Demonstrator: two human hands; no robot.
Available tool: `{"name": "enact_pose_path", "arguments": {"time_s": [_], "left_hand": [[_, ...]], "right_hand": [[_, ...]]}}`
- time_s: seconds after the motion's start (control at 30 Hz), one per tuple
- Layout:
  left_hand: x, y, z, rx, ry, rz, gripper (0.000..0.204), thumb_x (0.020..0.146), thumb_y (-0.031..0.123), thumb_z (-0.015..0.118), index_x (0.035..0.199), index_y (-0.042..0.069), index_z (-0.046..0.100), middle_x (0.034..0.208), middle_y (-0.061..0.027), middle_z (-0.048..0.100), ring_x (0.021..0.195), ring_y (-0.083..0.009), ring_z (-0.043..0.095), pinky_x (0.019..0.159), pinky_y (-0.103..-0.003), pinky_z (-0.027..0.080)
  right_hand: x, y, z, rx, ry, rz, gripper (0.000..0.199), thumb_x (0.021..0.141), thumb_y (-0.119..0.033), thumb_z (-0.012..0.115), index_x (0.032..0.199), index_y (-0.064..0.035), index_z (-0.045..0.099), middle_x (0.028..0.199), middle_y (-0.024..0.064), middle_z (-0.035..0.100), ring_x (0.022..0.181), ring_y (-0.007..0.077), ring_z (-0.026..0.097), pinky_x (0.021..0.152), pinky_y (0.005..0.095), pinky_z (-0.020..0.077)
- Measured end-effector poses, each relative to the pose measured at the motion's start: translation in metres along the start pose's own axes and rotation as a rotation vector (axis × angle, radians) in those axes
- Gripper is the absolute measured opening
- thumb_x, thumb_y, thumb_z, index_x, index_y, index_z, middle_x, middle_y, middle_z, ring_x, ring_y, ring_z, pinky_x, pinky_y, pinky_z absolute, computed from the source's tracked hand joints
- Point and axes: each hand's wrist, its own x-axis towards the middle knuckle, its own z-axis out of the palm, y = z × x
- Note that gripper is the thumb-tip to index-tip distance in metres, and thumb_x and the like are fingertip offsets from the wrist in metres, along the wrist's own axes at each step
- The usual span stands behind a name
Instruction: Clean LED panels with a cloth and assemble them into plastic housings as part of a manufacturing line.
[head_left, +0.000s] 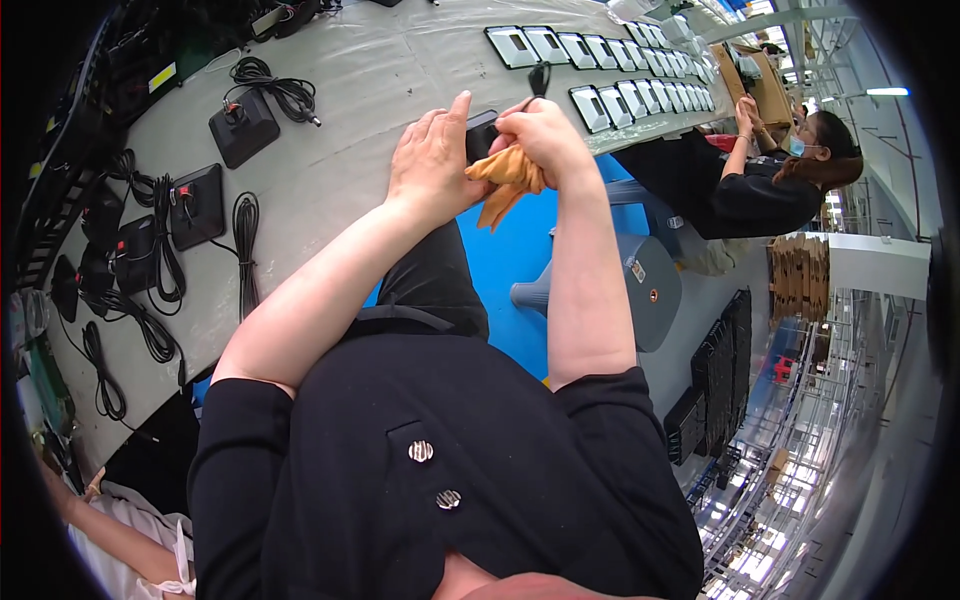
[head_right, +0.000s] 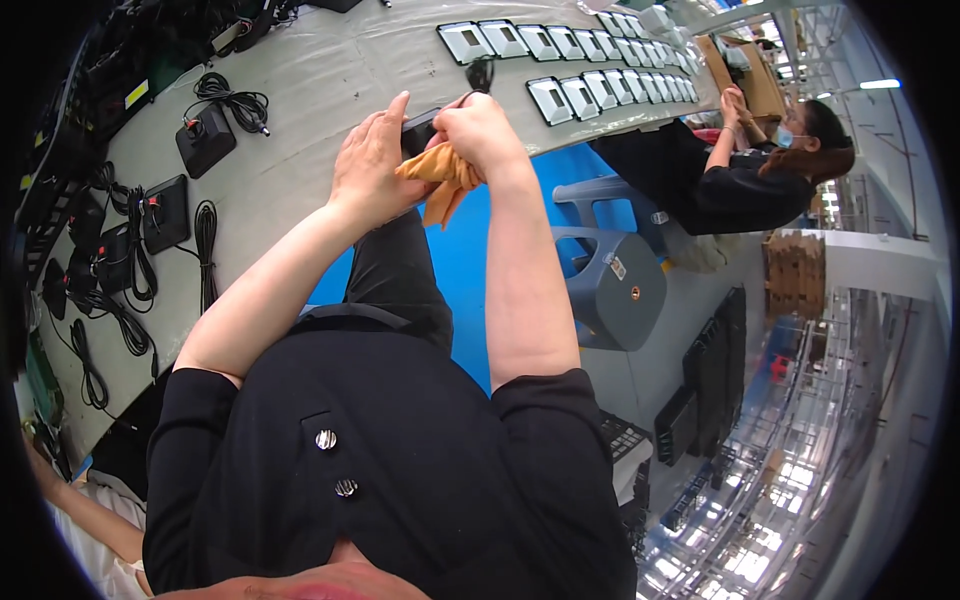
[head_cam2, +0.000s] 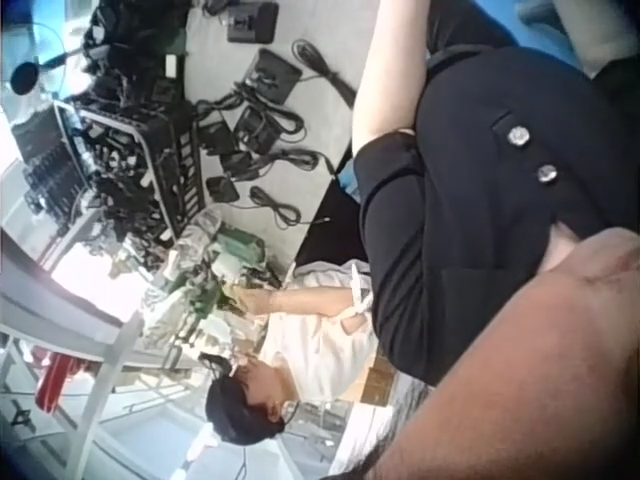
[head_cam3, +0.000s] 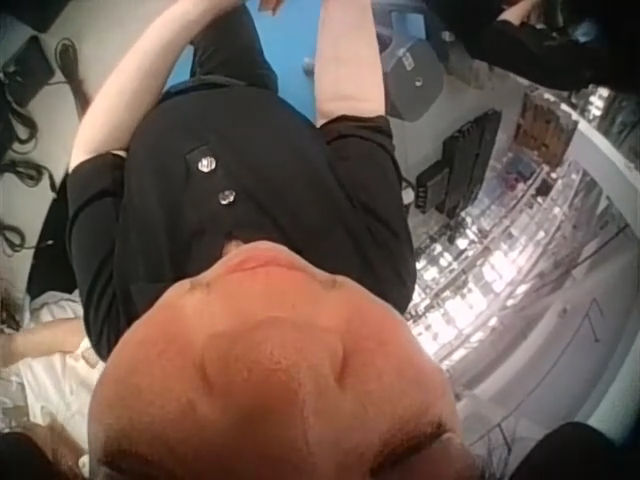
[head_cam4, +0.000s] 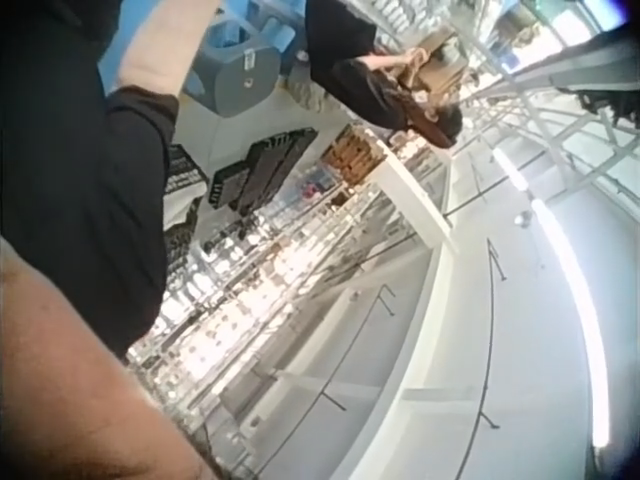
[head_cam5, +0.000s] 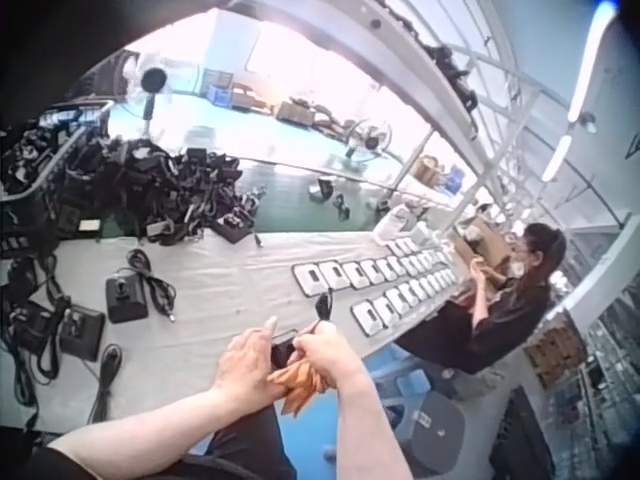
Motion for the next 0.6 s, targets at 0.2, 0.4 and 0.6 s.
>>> {"name": "enact_pose_path", "arguments": {"time_s": [0.2, 0.4, 0.6], "left_hand": [[-0.001, -0.002, -0.008, 0.098, -0.078, 0.079, 0.078, 0.065, 0.029, 0.076, 0.133, 0.007, 0.046, 0.132, -0.0137, 0.05, 0.131, -0.0306, 0.042, 0.109, -0.042, 0.034], [0.002, 0.0, -0.018, 0.147, -0.139, 0.089, 0.073, 0.067, 0.031, 0.072, 0.131, 0.006, 0.048, 0.133, -0.0132, 0.049, 0.132, -0.0296, 0.04, 0.11, -0.041, 0.033], [-0.002, 0.002, -0.019, 0.105, -0.094, 0.096, 0.076, 0.068, 0.033, 0.074, 0.133, 0.006, 0.046, 0.132, -0.014, 0.051, 0.132, -0.0291, 0.041, 0.109, -0.042, 0.034]], "right_hand": [[0.001, 0.007, -0.004, -0.022, -0.078, -0.021, 0.031, 0.087, -0.018, 0.066, 0.107, 0.0042, 0.055, 0.073, 0.0096, 0.064, 0.06, 0.0141, 0.061, 0.054, 0.0272, 0.0507], [-0.014, 0.019, -0.029, -0.401, -0.099, -0.297, 0.053, 0.077, -0.013, 0.076, 0.127, -0.0054, 0.059, 0.08, -0.0006, 0.053, 0.066, 0.0092, 0.053, 0.063, 0.0238, 0.0477], [-0.007, 0.047, -0.027, -0.36, -0.032, -0.531, 0.043, 0.069, -0.008, 0.078, 0.111, -0.008, 0.068, 0.089, 0.0057, 0.057, 0.081, 0.0178, 0.058, 0.073, 0.0304, 0.0497]]}}
